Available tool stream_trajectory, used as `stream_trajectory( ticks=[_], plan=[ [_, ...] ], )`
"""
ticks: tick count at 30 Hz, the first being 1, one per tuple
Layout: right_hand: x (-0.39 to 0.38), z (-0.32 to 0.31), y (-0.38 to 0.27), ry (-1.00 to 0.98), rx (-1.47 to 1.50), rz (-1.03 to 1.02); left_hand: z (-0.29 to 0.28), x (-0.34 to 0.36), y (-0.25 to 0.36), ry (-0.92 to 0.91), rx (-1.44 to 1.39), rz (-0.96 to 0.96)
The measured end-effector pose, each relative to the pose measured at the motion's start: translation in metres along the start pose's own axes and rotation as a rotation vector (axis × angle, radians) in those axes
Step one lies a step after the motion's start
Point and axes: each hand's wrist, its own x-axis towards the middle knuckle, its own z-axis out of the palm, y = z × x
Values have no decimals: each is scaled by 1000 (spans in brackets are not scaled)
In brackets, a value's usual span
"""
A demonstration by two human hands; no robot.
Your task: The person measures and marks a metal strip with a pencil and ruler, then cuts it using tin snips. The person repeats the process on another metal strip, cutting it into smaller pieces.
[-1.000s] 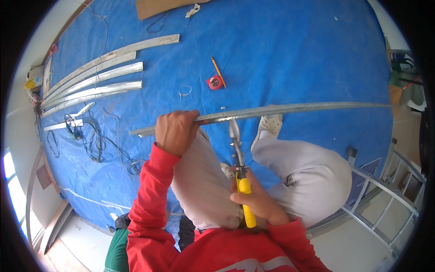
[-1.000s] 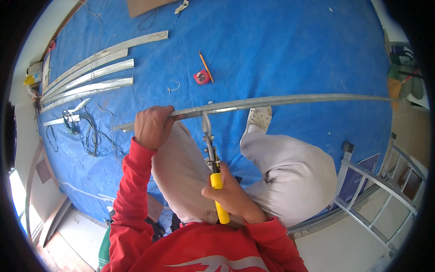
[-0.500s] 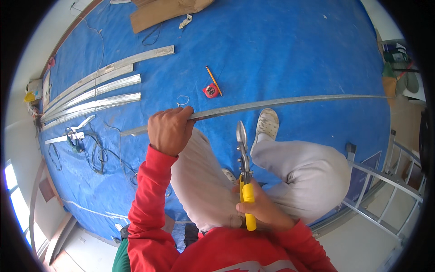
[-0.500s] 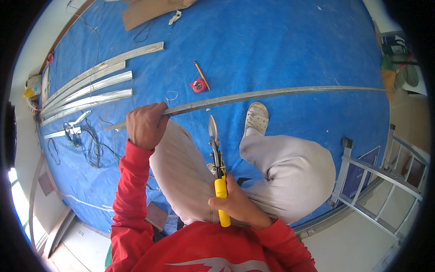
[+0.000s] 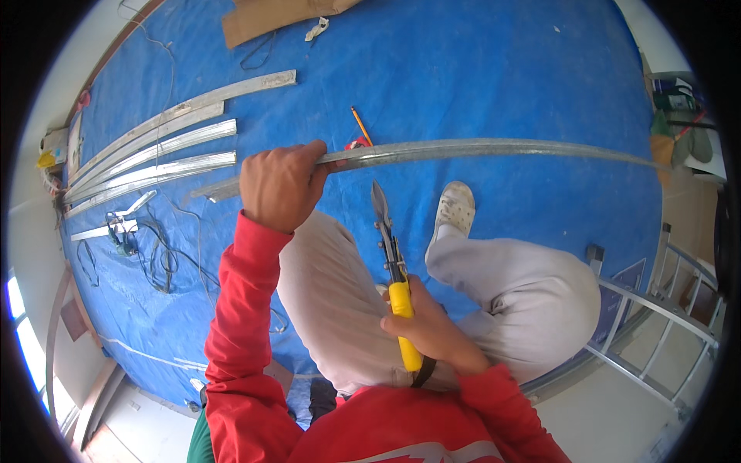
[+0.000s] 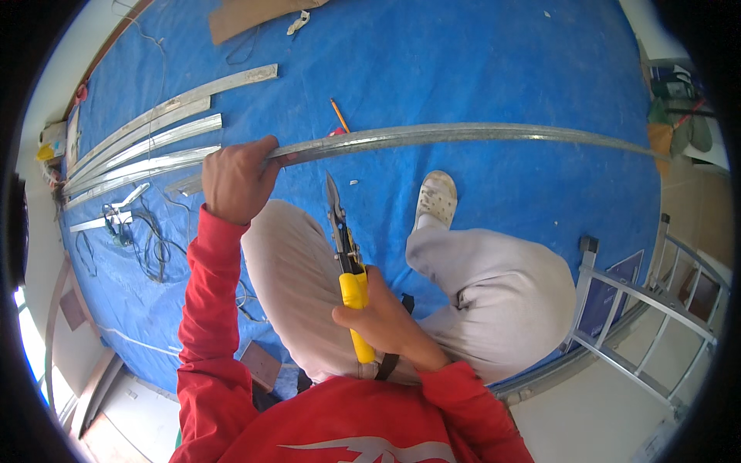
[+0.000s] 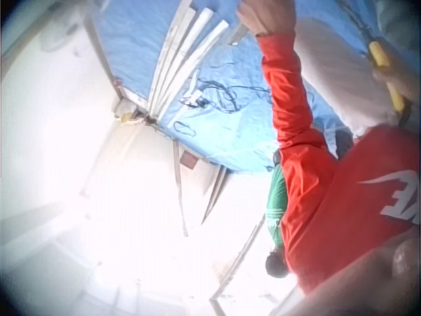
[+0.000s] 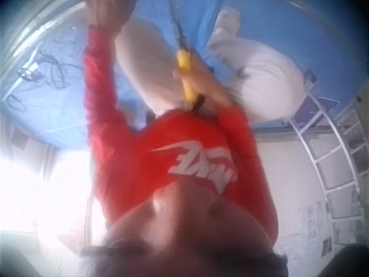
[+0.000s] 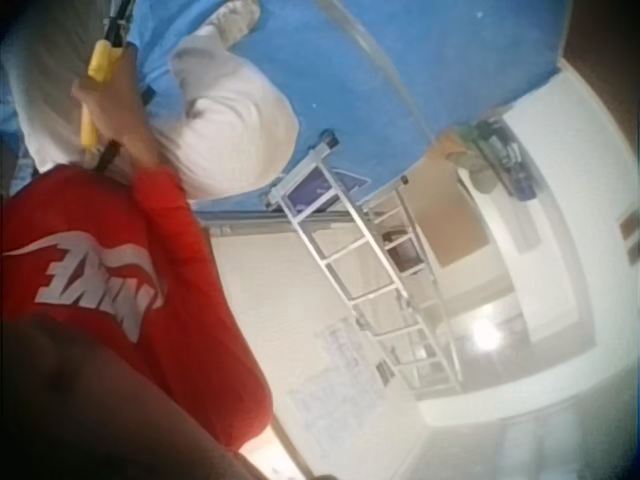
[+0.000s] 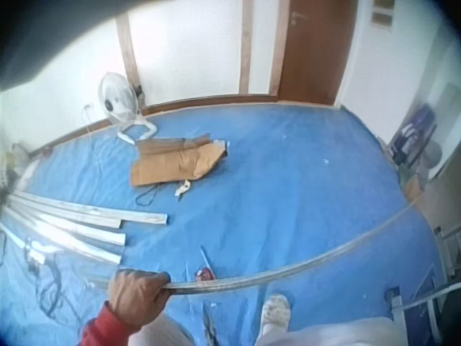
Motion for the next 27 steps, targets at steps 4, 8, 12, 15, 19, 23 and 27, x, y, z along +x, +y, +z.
stream_trajectory(
  ticks=[4, 8, 12, 15, 19, 23, 27],
  plan=[
    [9, 4, 4, 56, 33, -30, 3, -6, 2, 36, -52, 1],
    [9, 1, 6, 46, 22, -44, 6, -10, 4, 52, -47, 17],
    [11, 1, 5, 23, 12, -54, 7, -13, 4, 49, -15, 28],
    [10, 3, 6, 25, 46, -51, 8, -15, 4, 49, -16, 26],
    [8, 3, 7, 3, -15, 3, 9, -17, 5, 55, -20, 23],
    [10, 5, 9, 10, -2, -18, 8, -18, 7, 33, -38, 2],
    [14, 3, 12, 21, 23, -50, 8, -21, 10, 33, -38, 5]
  ],
)
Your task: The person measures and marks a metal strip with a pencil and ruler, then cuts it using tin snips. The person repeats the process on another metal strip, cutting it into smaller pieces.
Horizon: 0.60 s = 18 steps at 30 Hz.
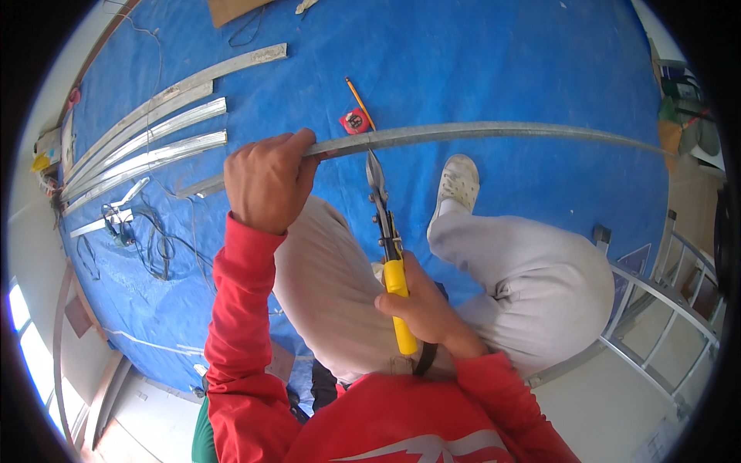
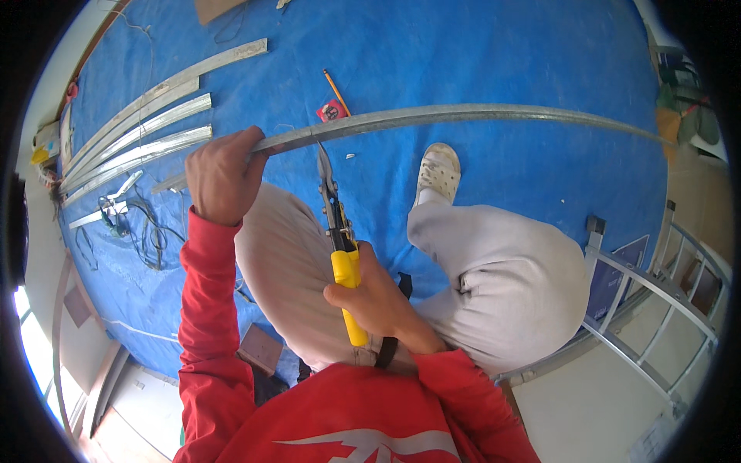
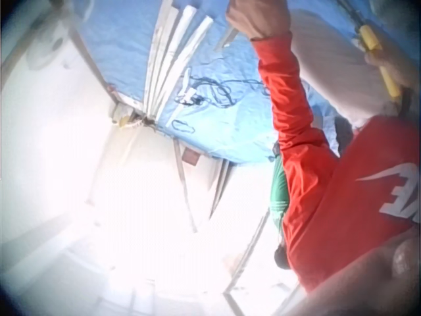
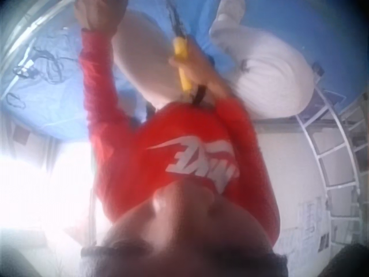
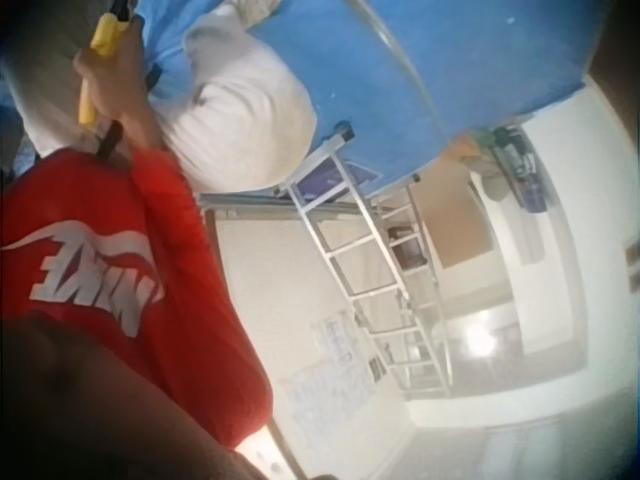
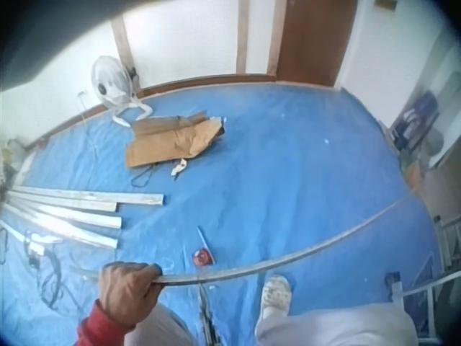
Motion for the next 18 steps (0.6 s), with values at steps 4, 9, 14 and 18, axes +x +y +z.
stream_trajectory(
  ticks=[4, 9, 14, 18],
  plan=[
    [1, -1, 1, -17, 1, -2, -1, -2, 1, -38, -33, -38],
    [-1, -2, 3, -28, -12, 17, 2, 8, -7, -271, -131, -142],
    [0, -3, 8, -52, 122, 64, 9, 25, -22, -486, -332, -216],
    [-3, -5, 2, -93, 128, 94, 6, 14, -22, -434, -298, -53]
  ],
)
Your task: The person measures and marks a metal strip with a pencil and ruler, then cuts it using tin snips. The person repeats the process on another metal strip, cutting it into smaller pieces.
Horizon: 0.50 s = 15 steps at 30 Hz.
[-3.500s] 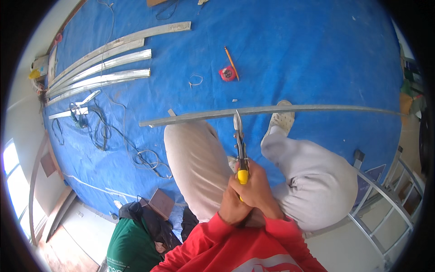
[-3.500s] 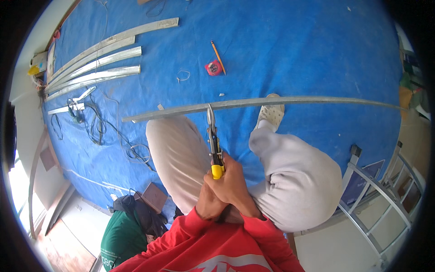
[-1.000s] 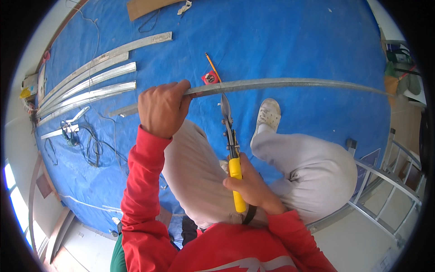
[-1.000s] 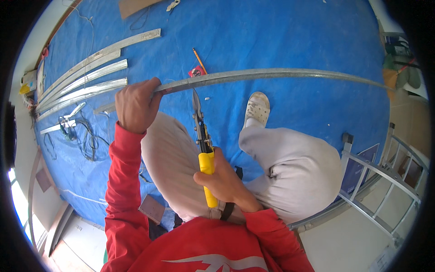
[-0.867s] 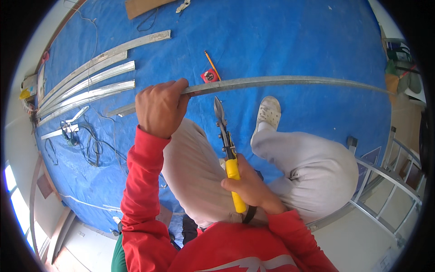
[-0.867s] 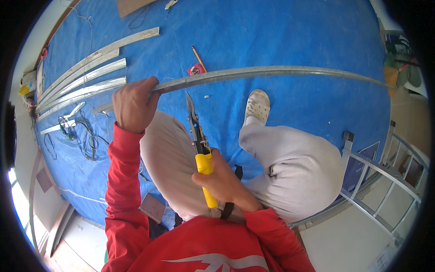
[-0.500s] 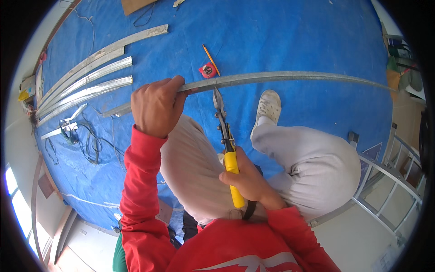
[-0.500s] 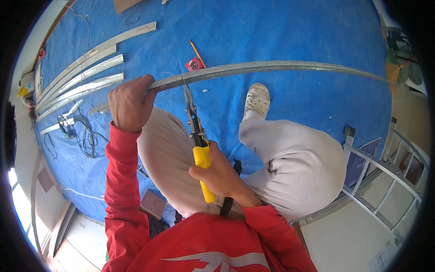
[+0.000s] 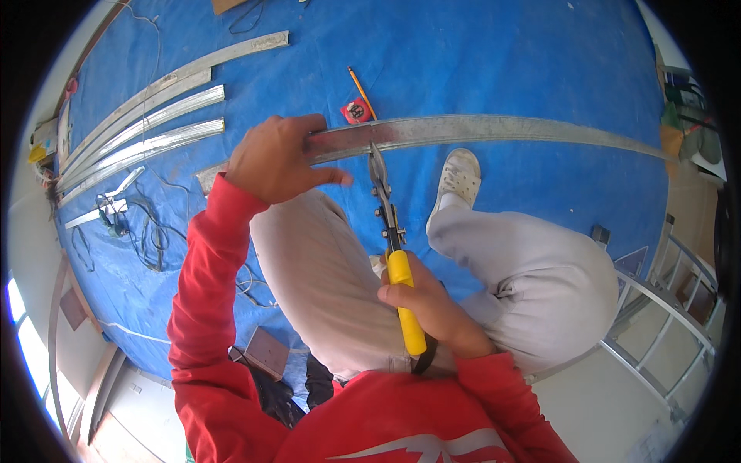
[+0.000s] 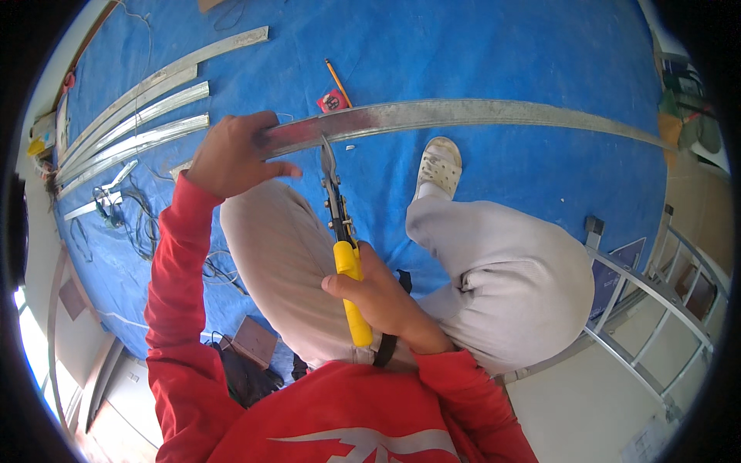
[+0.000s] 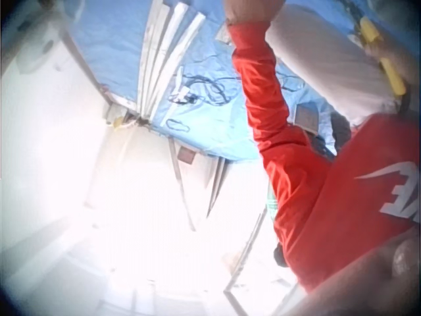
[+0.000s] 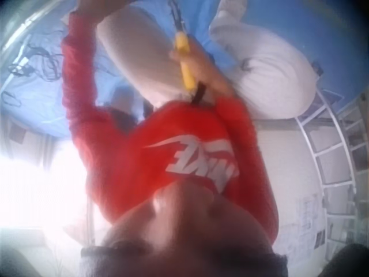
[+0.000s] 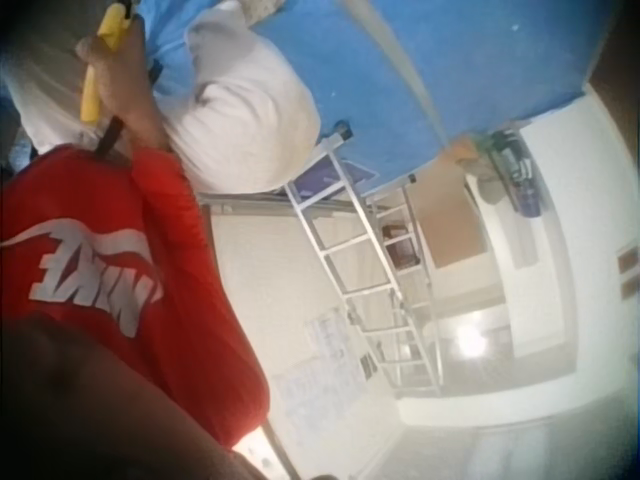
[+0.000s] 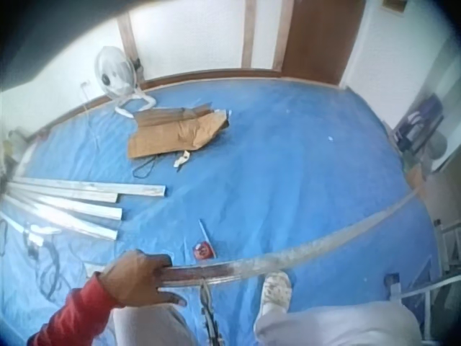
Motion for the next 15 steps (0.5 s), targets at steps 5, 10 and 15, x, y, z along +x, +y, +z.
stream_trajectory(
  ticks=[5, 10, 15],
  plan=[
    [-18, 3, -19, -51, 191, 110, -2, 1, -9, 14, 83, 73],
    [-44, 5, -37, -100, 550, 256, -11, 10, -26, 62, 93, 235],
    [-65, -2, -46, -65, 397, 269, -18, 27, -34, 161, 167, 330]
  ],
)
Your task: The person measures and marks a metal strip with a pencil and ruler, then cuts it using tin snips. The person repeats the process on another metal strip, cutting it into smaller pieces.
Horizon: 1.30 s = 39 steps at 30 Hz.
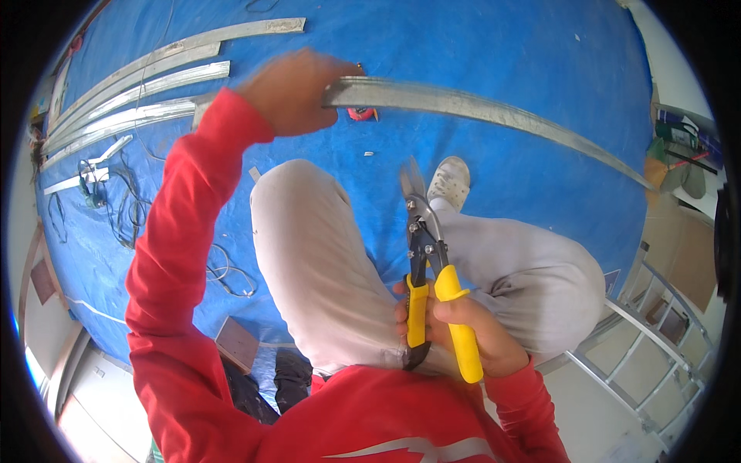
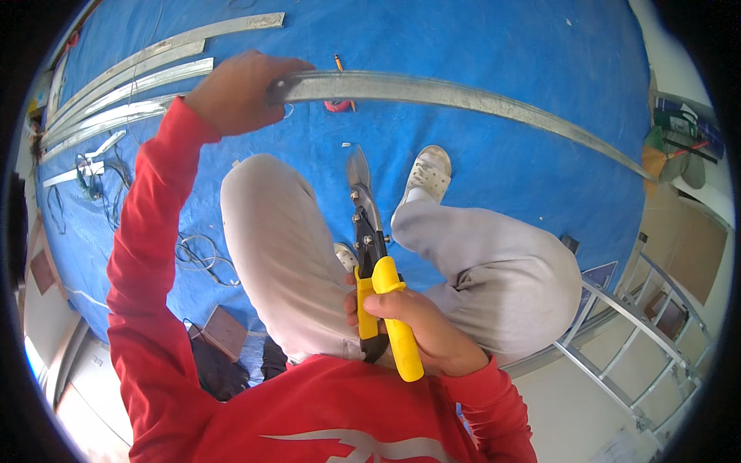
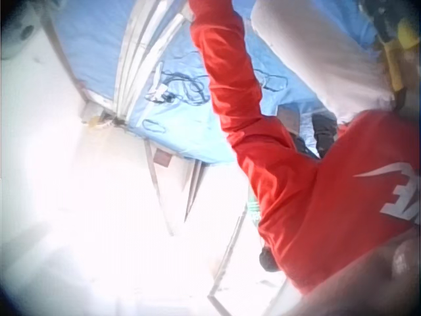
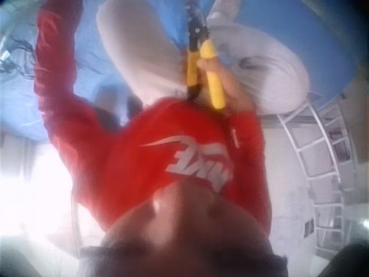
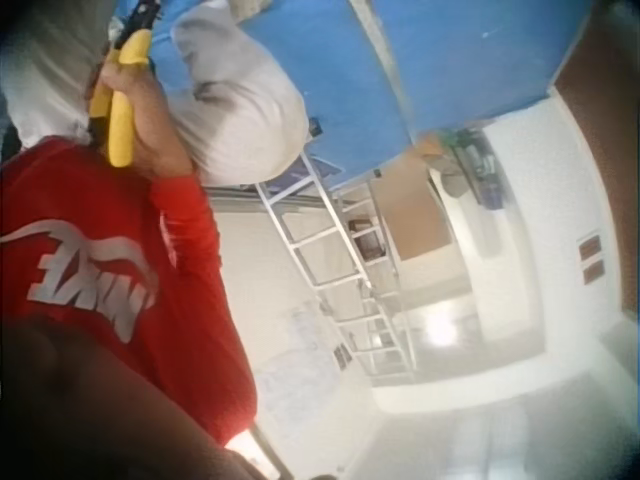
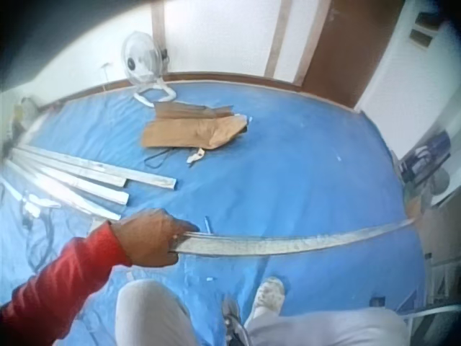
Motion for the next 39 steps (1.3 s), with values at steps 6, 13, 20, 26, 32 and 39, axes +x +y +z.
stream_trajectory(
  ticks=[6, 13, 20, 26, 32, 39],
  plan=[
    [4, -1, -9, 42, -96, -98, -13, 8, 3, -96, -184, -81],
    [-3, 11, -36, 24, -156, -57, -11, 1, 14, 50, 36, -66],
    [-29, 23, -87, 27, -299, 76, -20, -3, 28, 218, 220, 44],
    [-48, 40, -99, 124, -555, 65, -56, -12, 35, 184, 262, -26],
    [-44, 54, -106, 113, -618, 61, -70, -26, 25, 372, 318, 112],
    [-40, 62, -105, 67, -661, 95, -68, -31, 24, 349, 415, 75]
  ],
)
